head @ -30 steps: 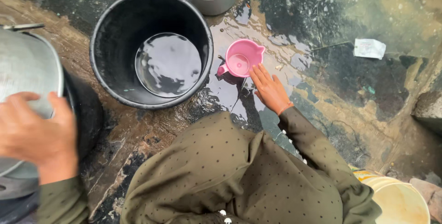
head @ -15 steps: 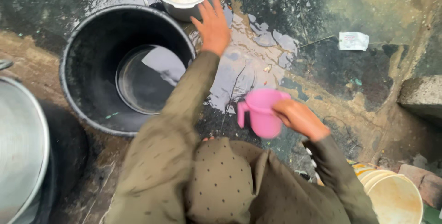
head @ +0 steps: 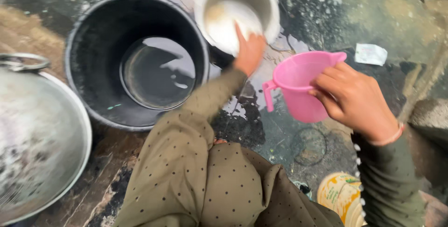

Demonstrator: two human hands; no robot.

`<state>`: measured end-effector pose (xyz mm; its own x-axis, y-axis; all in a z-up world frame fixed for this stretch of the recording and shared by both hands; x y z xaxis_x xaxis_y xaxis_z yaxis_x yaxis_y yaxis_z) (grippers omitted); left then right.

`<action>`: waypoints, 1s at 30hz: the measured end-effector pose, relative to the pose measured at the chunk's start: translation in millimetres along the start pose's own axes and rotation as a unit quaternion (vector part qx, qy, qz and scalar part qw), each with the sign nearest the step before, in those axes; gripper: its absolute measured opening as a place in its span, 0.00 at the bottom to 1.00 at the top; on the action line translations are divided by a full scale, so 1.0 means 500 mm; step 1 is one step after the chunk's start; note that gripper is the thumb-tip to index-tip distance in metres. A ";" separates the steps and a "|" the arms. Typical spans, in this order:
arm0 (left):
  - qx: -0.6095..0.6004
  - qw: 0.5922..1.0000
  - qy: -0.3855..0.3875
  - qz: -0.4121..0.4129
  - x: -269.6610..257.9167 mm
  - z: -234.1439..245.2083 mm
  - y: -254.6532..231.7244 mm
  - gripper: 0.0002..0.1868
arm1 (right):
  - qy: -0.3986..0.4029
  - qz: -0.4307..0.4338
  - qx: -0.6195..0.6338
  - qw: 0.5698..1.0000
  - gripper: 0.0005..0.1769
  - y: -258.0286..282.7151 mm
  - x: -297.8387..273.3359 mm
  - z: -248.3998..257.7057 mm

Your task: The person scrubs several metal pots and a pressure cooker lid using a scourer and water from a pink cup, then rinses the items and places them aside on a wet stone floor.

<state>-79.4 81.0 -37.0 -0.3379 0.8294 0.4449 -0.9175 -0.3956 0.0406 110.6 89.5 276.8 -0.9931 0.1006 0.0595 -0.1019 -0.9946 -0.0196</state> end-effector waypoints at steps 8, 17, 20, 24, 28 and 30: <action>-0.287 0.943 0.094 -0.144 -0.184 0.130 -0.140 0.05 | 0.201 -0.037 -0.066 0.977 0.09 -0.016 -0.042 -0.086; -0.635 0.751 0.167 -0.066 -0.220 0.309 -0.018 0.19 | 0.110 -0.092 -0.073 0.987 0.08 0.032 -0.116 0.011; -0.683 0.708 0.178 -0.002 -0.296 0.364 0.082 0.20 | 0.014 -0.022 -0.019 0.999 0.07 0.087 -0.087 0.019; -0.723 0.641 0.195 0.169 -0.480 0.398 0.159 0.17 | 0.028 0.144 0.083 0.986 0.06 0.167 -0.041 -0.061; -0.740 0.480 0.033 0.471 -0.693 0.448 0.229 0.22 | 0.097 0.222 0.100 0.965 0.08 0.241 -0.031 -0.208; -0.764 0.362 -0.119 0.521 -0.747 0.497 0.268 0.32 | 0.063 0.263 0.093 0.958 0.10 0.260 -0.031 -0.287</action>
<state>-24.0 -379.7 24.4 -0.8066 0.4139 -0.4219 0.5752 0.3859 -0.7213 104.4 -37.7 130.1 -0.9042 -0.4261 -0.0313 0.4157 -0.8944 0.1651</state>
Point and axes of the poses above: each hand's wrist, its own x-axis towards the middle knuckle, its own z-axis out of the back of the hand, y = z × x, the point moved 2 cm from there along x, towards the middle knuckle, and after that the axes turned 8 degrees about -x, right-handed, at the moved point
